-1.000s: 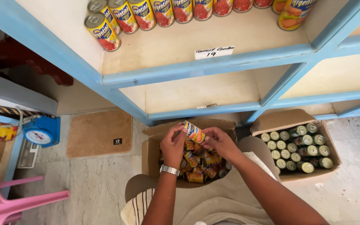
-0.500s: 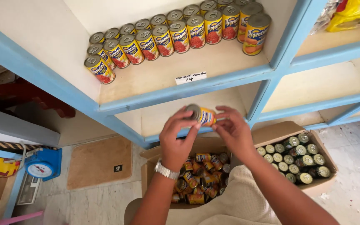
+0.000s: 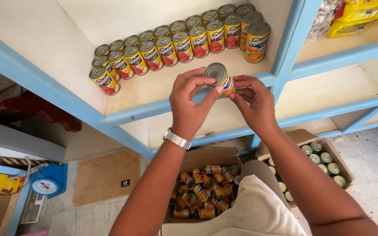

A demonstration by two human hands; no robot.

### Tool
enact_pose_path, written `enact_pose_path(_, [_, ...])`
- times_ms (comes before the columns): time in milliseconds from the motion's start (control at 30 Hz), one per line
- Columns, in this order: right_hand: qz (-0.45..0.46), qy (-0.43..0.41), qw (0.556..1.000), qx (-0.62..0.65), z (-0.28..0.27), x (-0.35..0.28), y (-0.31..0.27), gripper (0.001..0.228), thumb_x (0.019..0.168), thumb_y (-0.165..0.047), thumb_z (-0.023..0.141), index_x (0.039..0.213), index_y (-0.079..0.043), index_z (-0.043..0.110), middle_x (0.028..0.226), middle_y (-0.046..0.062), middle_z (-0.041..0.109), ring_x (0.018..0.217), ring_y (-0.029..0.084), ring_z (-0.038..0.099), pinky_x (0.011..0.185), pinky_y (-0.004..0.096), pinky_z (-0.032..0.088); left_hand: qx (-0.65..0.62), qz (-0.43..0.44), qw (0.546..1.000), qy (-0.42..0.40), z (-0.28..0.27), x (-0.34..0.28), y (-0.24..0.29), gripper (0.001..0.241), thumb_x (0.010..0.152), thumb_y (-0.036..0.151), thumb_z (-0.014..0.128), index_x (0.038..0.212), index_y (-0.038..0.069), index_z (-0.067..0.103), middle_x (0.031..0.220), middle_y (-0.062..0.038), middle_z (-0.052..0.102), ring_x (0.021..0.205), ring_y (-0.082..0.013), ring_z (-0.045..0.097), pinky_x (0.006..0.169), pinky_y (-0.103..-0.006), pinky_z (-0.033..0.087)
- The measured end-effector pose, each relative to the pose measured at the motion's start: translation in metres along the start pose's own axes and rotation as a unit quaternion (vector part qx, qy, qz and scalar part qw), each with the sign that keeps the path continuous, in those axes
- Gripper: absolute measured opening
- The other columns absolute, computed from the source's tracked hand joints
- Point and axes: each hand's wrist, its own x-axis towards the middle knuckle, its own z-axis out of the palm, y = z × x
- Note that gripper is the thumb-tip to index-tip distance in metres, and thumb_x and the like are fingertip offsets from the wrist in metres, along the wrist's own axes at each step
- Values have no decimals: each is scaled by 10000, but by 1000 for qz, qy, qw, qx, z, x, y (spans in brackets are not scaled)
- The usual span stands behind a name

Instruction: Stocking canned food items from a cardboard box onto a store shelf.

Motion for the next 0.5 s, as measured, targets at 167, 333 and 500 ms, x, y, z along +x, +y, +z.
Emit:
enact_pose_path(167, [-38,23,996,-73,-9,25,-6,273,933,73,720,1161,-1,589,1338,100,620,1076,156,723,910,273,611,-26,-22,999,-32,4,30,-13,204,871,12,826,1052,12,732,1356,-131,606,1185,-206,704,1004,-346,593])
enact_pose_path(333, [-148,37,952,-266,-6,44,-11,280,856,7,826,1070,-7,646,1133,131,710,996,283,712,828,352,577,-18,11,998,-54,10,51,-34,164,875,-14,808,1021,6,737,1374,-154,609,1211,-211,691,1001,-344,586])
enact_pose_path(500, [-153,26,927,-342,-1,53,1,257,840,-111,855,1005,-63,664,1004,90,747,905,327,687,799,425,519,6,8,998,-54,15,67,-55,138,869,-20,795,992,-2,735,1333,-173,642,1168,-209,709,969,-336,595])
